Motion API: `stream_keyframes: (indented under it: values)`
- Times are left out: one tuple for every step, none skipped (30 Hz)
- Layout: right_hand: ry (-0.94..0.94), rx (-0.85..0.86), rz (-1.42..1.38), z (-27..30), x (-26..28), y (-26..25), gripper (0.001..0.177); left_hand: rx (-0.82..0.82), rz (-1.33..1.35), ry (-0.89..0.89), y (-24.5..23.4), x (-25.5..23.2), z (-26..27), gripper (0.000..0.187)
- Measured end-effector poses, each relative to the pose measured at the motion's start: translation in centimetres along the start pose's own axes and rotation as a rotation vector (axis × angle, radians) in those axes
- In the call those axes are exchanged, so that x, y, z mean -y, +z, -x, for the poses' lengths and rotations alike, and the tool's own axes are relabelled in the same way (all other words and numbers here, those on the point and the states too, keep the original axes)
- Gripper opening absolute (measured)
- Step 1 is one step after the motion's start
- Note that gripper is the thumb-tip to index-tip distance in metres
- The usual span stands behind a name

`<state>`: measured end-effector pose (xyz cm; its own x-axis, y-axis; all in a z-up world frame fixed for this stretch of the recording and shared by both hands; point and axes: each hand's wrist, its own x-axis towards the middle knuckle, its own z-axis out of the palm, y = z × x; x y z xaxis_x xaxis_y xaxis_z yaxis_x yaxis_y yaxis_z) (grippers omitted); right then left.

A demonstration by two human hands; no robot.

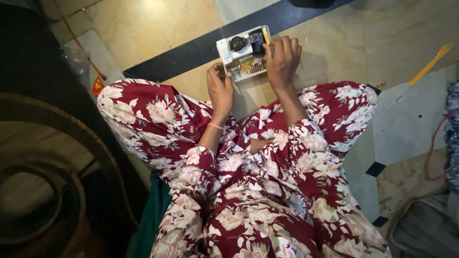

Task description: The person sits on the floor and organizes various jewelry items. They pick up bangles from a green bowl and place them into a white plastic container. They also handle a watch, a necklace, and a yellow plastic fork, placing them into the container. Finally, they rummage through a larger clear plastic bin containing miscellaneous items.

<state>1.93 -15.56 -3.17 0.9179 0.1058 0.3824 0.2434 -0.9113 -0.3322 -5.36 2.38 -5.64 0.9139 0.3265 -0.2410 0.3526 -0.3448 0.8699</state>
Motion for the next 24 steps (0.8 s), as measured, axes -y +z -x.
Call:
stream_keyframes:
  values:
    - [0.012,0.011,0.004,-0.1,0.0,0.0,0.024,-0.002,-0.002,0.01,0.1,0.1,0.0,0.036]
    - [0.025,0.022,0.007,-0.1,0.1,0.0,0.025,-0.005,-0.005,0.02,0.1,0.2,0.0,0.035]
    - [0.037,0.033,0.011,-0.2,0.2,-0.1,0.025,-0.007,-0.007,0.03,0.2,0.3,0.0,0.035]
    - [0.035,0.032,0.004,-0.3,0.2,-0.3,0.027,-0.021,-0.027,0.055,0.3,0.5,-0.1,0.036]
    - [0.034,0.03,-0.004,-0.3,0.2,-0.6,0.029,-0.033,-0.048,0.082,0.4,0.7,-0.1,0.036]
    - [0.034,0.028,-0.011,-0.2,0.2,-1.0,0.031,-0.045,-0.068,0.108,0.4,1.0,0.0,0.037]
    - [0.045,0.043,-0.024,-0.2,0.2,-1.4,0.032,-0.048,-0.059,0.115,0.4,1.1,0.0,0.037]
    - [0.056,0.057,-0.037,0.0,0.3,-1.9,0.032,-0.051,-0.049,0.121,0.4,1.1,0.0,0.037]
    - [0.068,0.072,-0.049,0.3,0.2,-2.5,0.033,-0.053,-0.04,0.128,0.4,1.0,-0.1,0.037]
    - [0.079,0.071,-0.056,0.8,0.1,-3.2,0.031,-0.033,-0.001,0.079,0.3,0.8,0.0,0.037]
    - [0.091,0.068,-0.063,1.4,0.0,-4.0,0.03,-0.013,0.038,0.032,0.2,0.5,0.0,0.038]
    - [0.103,0.065,-0.07,1.9,-0.1,-4.9,0.029,0.009,0.076,-0.015,0.1,0.1,0.2,0.038]
    - [0.132,0.08,-0.086,2.3,-0.5,-5.7,0.028,-0.016,-0.002,0.04,-0.1,-0.3,0.3,0.041]
    - [0.161,0.095,-0.103,2.7,-0.9,-6.6,0.026,-0.041,-0.08,0.097,-0.3,-0.8,0.5,0.044]
    - [0.191,0.107,-0.119,3.0,-1.2,-7.5,0.024,-0.064,-0.157,0.158,-0.5,-1.2,0.6,0.047]
    - [0.216,0.098,-0.137,3.4,-1.4,-8.6,0.021,-0.091,-0.213,0.236,-0.8,-1.7,0.9,0.047]
    - [0.249,0.083,-0.15,3.9,-1.8,-9.9,0.019,-0.11,-0.264,0.321,-1.0,-2.2,1.3,0.048]
    - [0.28,0.069,-0.162,4.2,-2.5,-11.2,0.016,-0.13,-0.314,0.407,-1.1,-2.7,1.8,0.049]
    - [0.29,0.028,-0.159,4.8,-3.2,-12.5,0.016,-0.093,-0.32,0.441,-1.2,-3.3,2.3,0.051]
    - [0.298,-0.013,-0.155,5.4,-4.2,-13.7,0.017,-0.056,-0.326,0.475,-1.2,-3.8,2.8,0.053]
    - [0.31,-0.056,-0.15,6.1,-5.2,-14.9,0.018,-0.017,-0.332,0.512,-0.7,-4.6,3.3,0.056]
    - [0.344,-0.135,-0.118,7.0,-6.4,-16.0,0.018,0.025,-0.33,0.559,0.3,-5.6,3.8,0.055]
    - [0.374,-0.211,-0.088,8.0,-7.8,-16.9,0.017,0.064,-0.33,0.603,1.1,-6.7,4.3,0.055]
    - [0.404,-0.286,-0.057,9.2,-9.3,-17.6,0.016,0.103,-0.33,0.647,2.1,-7.8,4.7,0.055]
